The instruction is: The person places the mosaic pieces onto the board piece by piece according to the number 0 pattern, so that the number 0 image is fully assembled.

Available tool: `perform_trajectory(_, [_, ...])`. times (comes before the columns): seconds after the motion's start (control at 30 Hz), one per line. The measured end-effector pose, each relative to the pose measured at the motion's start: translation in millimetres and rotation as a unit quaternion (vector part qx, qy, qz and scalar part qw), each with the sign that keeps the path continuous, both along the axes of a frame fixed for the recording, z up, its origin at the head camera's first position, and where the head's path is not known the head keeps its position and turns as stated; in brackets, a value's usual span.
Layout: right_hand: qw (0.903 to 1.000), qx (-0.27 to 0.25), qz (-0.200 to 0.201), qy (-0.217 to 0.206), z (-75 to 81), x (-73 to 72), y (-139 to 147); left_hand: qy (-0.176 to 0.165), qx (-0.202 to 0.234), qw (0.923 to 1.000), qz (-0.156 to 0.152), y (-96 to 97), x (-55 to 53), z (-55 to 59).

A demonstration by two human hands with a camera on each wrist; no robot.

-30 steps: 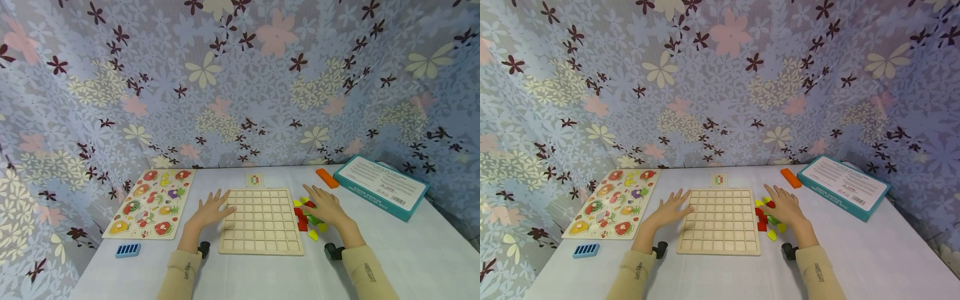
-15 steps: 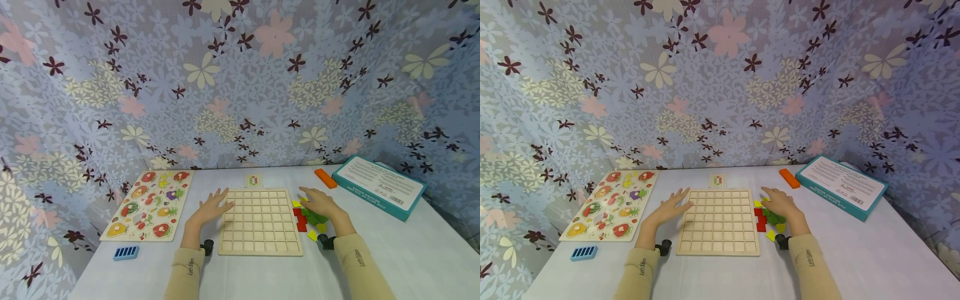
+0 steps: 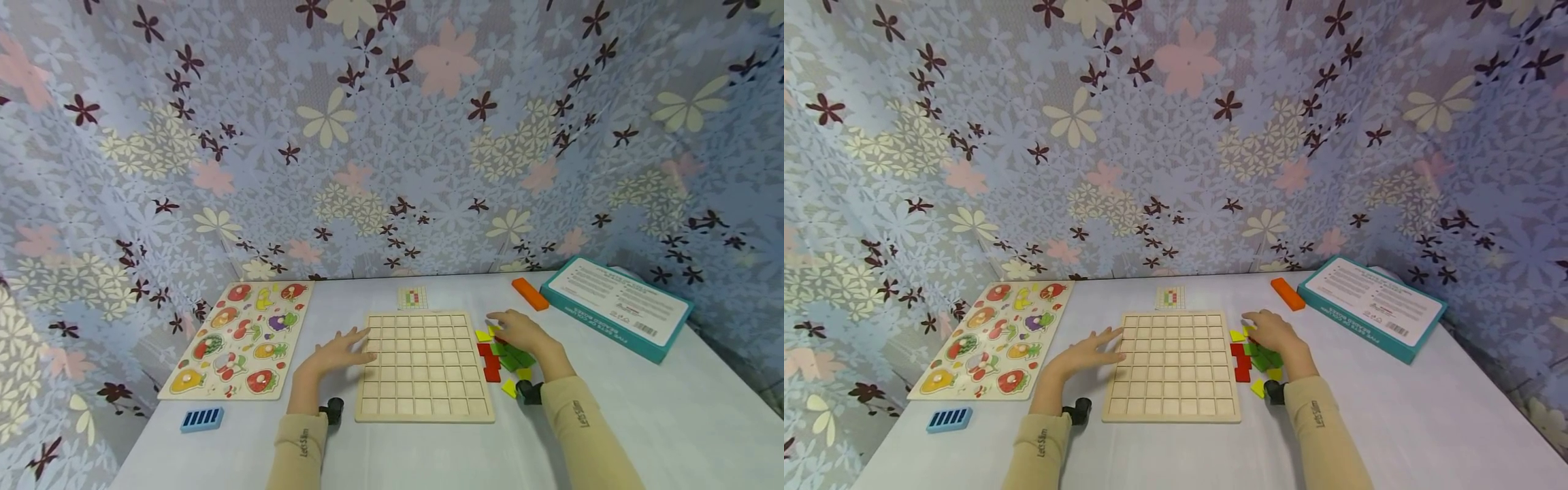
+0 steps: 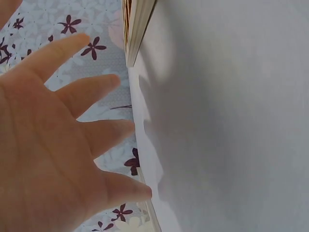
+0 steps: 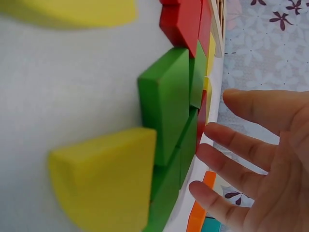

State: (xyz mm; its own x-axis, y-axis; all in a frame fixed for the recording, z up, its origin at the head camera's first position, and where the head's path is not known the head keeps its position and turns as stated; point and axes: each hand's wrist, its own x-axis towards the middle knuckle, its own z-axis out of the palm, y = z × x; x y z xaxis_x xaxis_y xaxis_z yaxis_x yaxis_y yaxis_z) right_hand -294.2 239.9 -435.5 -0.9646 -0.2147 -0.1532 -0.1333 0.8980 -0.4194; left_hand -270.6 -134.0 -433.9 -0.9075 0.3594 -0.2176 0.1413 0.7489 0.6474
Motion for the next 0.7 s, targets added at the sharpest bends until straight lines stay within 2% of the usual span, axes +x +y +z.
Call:
perform_trajectory(0.27, [0.9998, -0.001, 0.014, 0.012, -0.9, -2.9, 0.1, -0.006, -0.027, 0.9996, -0.009, -6.8, 1.6, -2.4])
perform_trajectory(0.7, [0.9997, -0.001, 0.009, 0.021, -3.2, -7.5, -1.4, -0.009, -0.07, 0.9971, -0.026, -9.1, 1.6, -5.0])
